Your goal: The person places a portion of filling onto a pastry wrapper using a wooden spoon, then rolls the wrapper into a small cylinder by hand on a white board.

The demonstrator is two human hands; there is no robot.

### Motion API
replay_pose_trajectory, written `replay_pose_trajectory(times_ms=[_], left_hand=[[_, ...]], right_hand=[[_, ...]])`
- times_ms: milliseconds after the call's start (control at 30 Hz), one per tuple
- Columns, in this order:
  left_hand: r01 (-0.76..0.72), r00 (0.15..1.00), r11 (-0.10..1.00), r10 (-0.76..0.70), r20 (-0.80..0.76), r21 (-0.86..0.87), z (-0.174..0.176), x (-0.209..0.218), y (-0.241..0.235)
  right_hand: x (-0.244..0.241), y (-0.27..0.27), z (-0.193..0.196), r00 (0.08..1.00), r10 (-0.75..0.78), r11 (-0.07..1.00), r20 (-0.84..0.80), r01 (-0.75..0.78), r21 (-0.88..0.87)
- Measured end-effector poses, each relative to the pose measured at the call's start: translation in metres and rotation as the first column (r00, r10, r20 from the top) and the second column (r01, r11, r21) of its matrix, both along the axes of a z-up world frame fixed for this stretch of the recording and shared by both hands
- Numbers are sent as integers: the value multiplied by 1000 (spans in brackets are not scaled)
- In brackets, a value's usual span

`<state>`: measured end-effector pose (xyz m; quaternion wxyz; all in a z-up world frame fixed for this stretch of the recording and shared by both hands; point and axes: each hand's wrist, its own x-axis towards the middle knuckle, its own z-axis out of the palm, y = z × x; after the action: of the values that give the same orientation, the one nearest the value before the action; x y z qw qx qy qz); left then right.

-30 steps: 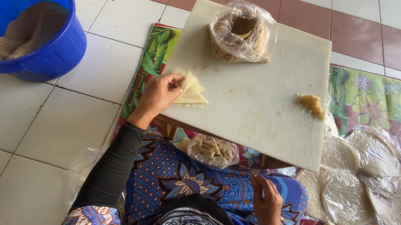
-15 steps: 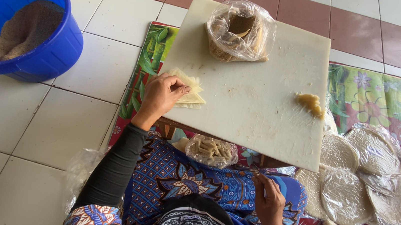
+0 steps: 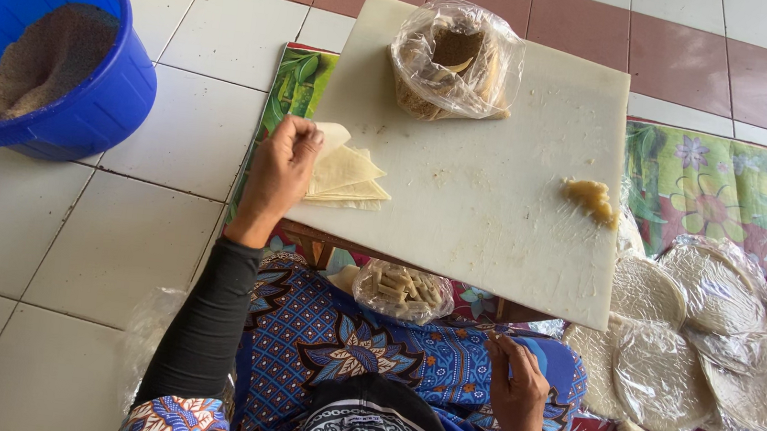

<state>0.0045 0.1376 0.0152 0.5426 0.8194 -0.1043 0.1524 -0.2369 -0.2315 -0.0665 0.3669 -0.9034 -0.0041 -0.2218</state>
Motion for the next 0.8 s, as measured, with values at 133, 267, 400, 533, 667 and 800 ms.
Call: replay_pose_trajectory(times_ms=[133, 267, 400, 533, 667, 800], left_hand=[[-25, 977, 998, 12, 212, 59, 40, -12, -3], [157, 967, 980, -177, 183, 123, 75, -23, -30], [312, 943, 944, -321, 83, 109, 93, -38, -68], [170, 972, 959, -201, 121, 227, 94, -37, -79], [-52, 933, 882, -123, 337, 468, 71, -25, -89], [-53, 921, 777, -205, 332, 627, 19, -27, -144]], right_hand=[[-2, -2, 1, 1000, -13, 1000, 10, 13, -9], [-3, -3, 2, 999, -41, 999, 21, 41, -11], [-5, -6, 5, 998, -37, 999, 55, 37, -7], [-11, -12, 10, 994, -64, 997, 90, 66, -27], [-17, -16, 11, 993, -94, 996, 66, 94, -3], [-18, -15, 8, 992, -82, 997, 91, 81, 16]])
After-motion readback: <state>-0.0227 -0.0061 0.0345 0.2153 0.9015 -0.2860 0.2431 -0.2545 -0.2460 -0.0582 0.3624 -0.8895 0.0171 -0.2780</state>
